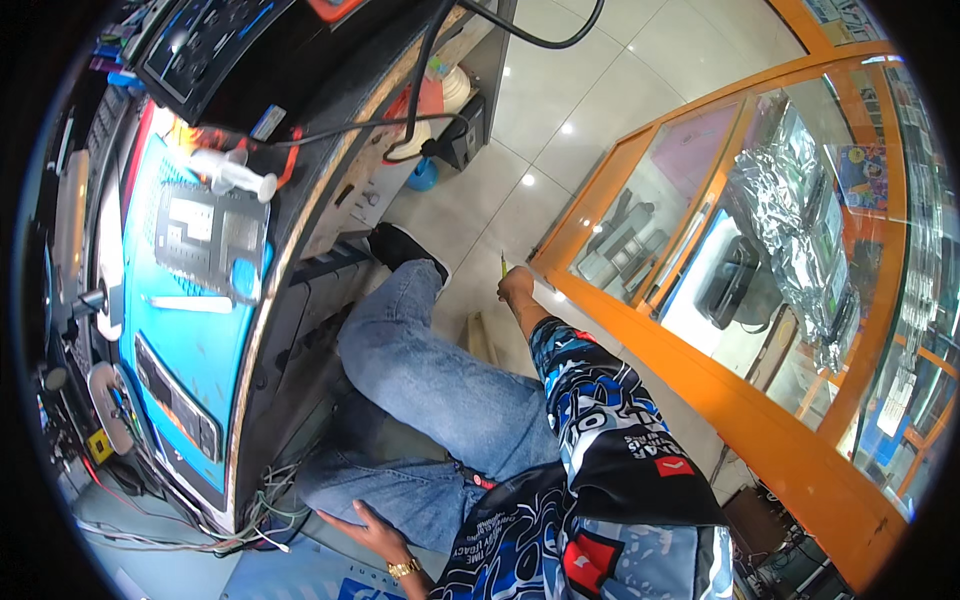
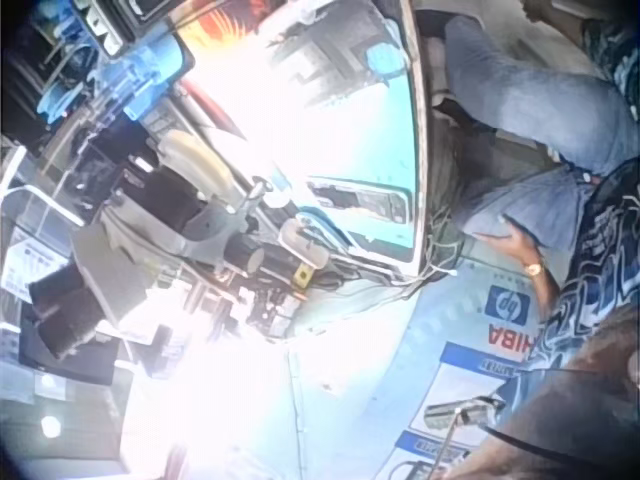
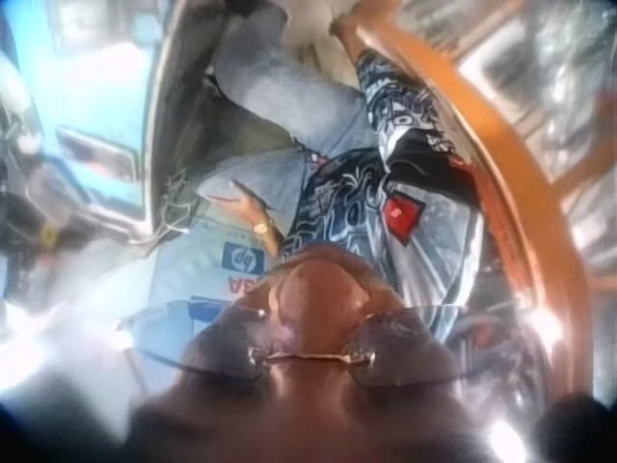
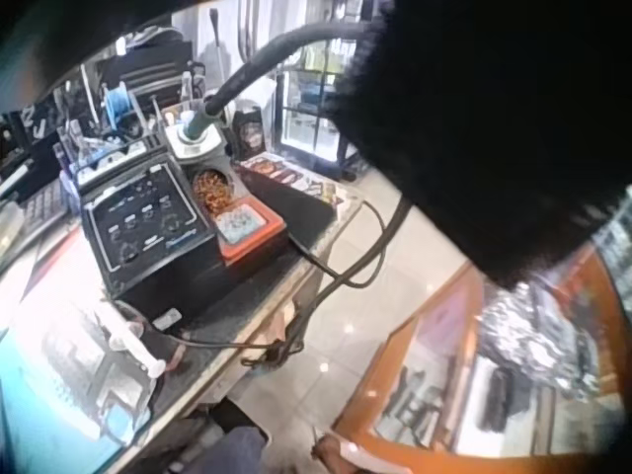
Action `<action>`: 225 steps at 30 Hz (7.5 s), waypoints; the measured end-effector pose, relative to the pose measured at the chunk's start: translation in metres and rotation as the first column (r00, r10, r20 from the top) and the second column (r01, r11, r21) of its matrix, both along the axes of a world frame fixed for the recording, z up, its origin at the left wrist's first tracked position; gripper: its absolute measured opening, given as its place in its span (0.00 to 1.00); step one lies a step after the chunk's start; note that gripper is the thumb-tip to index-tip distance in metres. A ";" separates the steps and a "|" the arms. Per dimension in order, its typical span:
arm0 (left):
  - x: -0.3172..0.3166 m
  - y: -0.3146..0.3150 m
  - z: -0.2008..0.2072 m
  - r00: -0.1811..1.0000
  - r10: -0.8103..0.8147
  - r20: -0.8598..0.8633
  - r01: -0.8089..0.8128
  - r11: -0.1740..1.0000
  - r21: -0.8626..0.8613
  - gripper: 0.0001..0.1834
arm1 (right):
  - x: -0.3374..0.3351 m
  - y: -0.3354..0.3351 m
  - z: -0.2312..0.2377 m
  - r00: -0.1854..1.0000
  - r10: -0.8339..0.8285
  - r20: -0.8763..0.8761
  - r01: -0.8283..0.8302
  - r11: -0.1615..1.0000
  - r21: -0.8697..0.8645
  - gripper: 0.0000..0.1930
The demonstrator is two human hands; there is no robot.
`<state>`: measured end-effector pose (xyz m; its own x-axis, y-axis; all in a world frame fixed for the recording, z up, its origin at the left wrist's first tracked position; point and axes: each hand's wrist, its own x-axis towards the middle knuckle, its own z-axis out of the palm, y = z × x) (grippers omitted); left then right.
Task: The person works on a disassembled smartphone at a cluttered electronics repair bench. They use a yellow-handled screwdriver to manipulate internal components, then connect a power adapter to a multimeter and place the phone on the bench.
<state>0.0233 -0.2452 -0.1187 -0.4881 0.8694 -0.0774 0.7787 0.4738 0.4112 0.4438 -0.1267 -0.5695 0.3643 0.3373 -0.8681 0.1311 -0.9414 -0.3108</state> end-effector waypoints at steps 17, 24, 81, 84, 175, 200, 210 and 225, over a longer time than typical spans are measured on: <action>0.019 0.011 0.015 1.000 0.003 0.009 -0.002 0.999 -0.039 0.44 | -0.023 0.002 0.044 0.677 0.697 0.235 -0.706 0.706 -0.060 0.07; 0.015 0.007 0.013 1.000 0.002 0.009 -0.002 1.000 -0.015 0.43 | -0.029 -0.004 0.035 0.808 0.579 0.108 -0.570 0.815 -0.108 0.06; -0.141 0.403 0.245 0.848 0.366 -0.383 0.195 0.457 0.868 0.13 | -0.140 0.034 0.413 0.859 0.420 -0.292 0.077 0.459 0.885 0.06; -0.140 0.410 0.244 0.855 0.368 -0.365 0.172 0.463 0.869 0.13 | -0.141 0.035 0.415 0.855 0.424 -0.299 0.078 0.465 0.882 0.06; -0.113 0.386 0.253 0.990 -0.136 -0.033 0.055 0.167 0.984 0.04 | -0.119 0.042 0.589 0.892 0.419 -0.169 0.170 0.036 0.985 0.06; -0.160 0.423 0.302 0.256 0.072 -0.964 0.596 0.773 0.216 0.04 | -0.071 0.049 0.534 0.898 0.319 -0.304 0.248 0.205 0.947 0.07; -0.158 0.430 0.306 0.279 -0.055 -0.959 0.612 0.780 0.133 0.06 | -0.063 0.049 0.528 0.914 0.272 -0.302 0.254 0.198 0.947 0.06; 0.012 0.235 0.218 0.513 -0.651 0.560 -0.220 0.530 0.819 0.03 | -0.090 0.042 0.558 0.874 0.307 -0.377 0.349 0.145 0.926 0.09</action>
